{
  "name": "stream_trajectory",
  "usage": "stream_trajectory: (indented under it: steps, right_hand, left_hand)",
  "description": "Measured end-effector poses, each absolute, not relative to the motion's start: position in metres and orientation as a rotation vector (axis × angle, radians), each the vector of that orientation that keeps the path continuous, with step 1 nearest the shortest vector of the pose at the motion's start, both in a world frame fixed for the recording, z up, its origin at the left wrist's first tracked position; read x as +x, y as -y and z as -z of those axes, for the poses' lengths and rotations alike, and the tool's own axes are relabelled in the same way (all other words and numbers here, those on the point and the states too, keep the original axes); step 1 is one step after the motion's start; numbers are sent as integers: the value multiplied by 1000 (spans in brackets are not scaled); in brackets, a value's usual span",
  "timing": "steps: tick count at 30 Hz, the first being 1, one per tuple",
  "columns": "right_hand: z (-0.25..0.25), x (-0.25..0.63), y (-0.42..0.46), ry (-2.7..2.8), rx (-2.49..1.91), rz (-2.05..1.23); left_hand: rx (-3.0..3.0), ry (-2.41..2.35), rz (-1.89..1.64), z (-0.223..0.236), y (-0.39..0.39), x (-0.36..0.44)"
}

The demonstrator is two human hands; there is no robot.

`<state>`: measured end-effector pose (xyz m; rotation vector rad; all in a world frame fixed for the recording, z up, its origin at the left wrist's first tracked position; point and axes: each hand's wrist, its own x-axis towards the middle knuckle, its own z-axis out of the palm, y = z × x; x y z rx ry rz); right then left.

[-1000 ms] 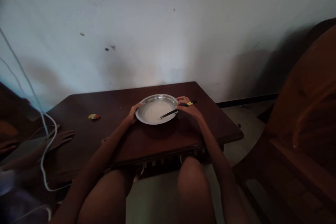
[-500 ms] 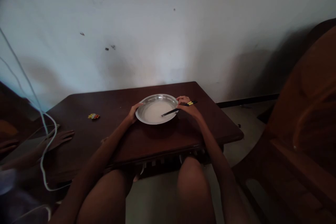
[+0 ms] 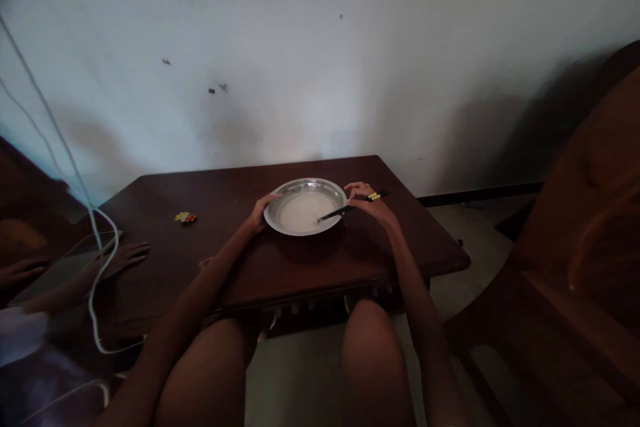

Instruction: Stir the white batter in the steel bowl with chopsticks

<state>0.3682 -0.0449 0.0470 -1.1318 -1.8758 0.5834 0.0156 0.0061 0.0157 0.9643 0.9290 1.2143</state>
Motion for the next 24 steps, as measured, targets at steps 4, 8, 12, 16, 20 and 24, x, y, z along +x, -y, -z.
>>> stream_trajectory:
  steps: [4,8,12,16,20,24]
  right_hand:
    - [-36,341,55,1995,-1094,-591]
    - [-21,315,54,1849,-1241,-330]
    - [-31,343,44,1741,-1270,-308]
    - [-44,369,44,1894,-1171,-588]
    - [-36,346,51,2027,-1084,-681]
    - [-26,316,50,1897,-1293,-454]
  left_hand:
    - [987,-943,-1203,-14,-7,16]
    - [982,-922,-1216,-16,-6,19]
    - [965,-946,-1224,-21,-2,21]
    - [972,-943,-1217,-23,0,21]
    - [989,-898,-1219,-21,-1,20]
    - [986,-930,-1223,-18,-4,18]
